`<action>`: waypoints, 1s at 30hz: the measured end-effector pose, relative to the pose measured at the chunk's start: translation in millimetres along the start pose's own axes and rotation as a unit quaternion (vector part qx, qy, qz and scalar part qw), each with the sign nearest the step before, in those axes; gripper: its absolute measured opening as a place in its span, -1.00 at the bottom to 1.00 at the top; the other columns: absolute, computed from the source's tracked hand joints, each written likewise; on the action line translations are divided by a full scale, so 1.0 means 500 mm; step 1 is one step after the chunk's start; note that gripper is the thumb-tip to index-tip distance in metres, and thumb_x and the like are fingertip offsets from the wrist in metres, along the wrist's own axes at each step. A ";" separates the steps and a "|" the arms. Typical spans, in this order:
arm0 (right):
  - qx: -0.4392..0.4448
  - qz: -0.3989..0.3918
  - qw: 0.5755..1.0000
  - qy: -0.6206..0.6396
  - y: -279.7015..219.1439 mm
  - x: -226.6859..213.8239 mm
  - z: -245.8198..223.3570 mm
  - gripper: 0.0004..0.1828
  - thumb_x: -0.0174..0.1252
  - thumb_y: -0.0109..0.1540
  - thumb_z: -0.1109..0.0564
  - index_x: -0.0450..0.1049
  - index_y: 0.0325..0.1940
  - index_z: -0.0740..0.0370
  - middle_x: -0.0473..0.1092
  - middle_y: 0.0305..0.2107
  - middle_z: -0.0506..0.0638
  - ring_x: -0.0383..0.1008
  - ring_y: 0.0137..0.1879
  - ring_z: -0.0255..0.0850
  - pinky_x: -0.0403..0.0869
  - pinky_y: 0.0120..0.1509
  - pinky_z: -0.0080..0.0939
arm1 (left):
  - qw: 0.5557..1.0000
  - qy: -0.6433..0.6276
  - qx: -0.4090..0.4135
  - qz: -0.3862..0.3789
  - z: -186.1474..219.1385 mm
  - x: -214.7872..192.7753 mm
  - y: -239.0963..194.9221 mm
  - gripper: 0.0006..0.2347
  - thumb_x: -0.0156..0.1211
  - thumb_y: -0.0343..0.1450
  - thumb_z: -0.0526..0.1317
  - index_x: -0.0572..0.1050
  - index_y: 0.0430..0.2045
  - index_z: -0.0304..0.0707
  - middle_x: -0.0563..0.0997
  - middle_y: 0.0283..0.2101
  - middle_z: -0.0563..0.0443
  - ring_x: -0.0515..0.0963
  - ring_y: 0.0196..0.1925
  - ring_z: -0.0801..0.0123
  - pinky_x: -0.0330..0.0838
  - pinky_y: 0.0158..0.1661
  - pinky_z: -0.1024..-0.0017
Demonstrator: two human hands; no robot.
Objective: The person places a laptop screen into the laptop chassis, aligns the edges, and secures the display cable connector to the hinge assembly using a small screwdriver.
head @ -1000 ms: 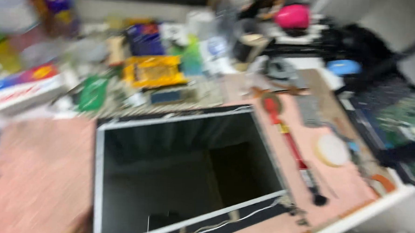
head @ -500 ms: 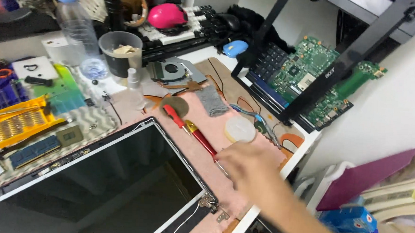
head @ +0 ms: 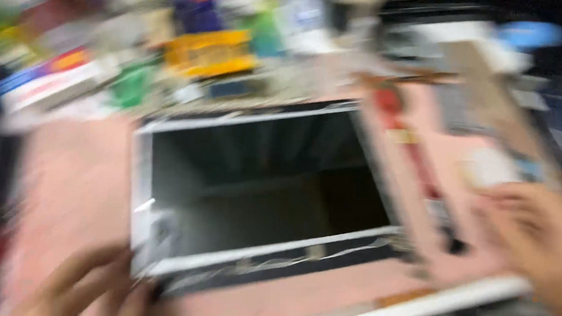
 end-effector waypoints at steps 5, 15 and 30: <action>0.031 -0.065 0.957 0.282 0.012 0.201 0.078 -0.67 0.00 0.71 0.17 0.44 0.32 0.59 0.65 -0.33 0.74 0.67 -0.27 0.43 0.65 0.01 0.30 | 0.926 0.071 0.250 -0.272 0.132 -0.077 0.026 -0.83 0.36 0.56 -0.14 0.77 -0.38 -0.13 0.74 0.18 0.04 0.86 0.12 0.27 0.60 0.10 0.36; -0.181 -0.056 0.917 0.351 -0.247 0.279 -0.648 -0.79 0.38 0.29 0.25 0.48 -0.38 0.22 0.82 -0.19 0.15 0.97 -0.04 -0.13 0.76 -0.01 -0.33 | 0.936 -0.037 0.189 -0.295 0.122 -0.085 0.011 -0.85 0.30 0.60 -0.24 0.64 -0.36 -0.27 0.67 0.17 -0.04 0.78 0.18 0.25 0.57 0.21 0.33; -0.321 -0.104 0.924 0.180 -0.249 0.301 -0.629 -0.81 0.29 0.44 0.19 0.52 0.05 -0.13 0.78 0.10 -0.10 0.87 0.17 -0.27 0.66 0.17 -0.46 | 0.913 -0.129 0.142 -0.361 0.095 -0.107 0.053 -0.86 0.30 0.58 -0.25 0.71 -0.36 -0.23 0.66 0.08 0.00 0.78 0.10 0.39 0.68 -0.09 0.56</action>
Point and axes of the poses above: each hand's wrist, its own y-axis towards the middle knuckle, its own x-axis out of the palm, z = x × y, the point moved 1 cm from there along y, towards the middle knuckle
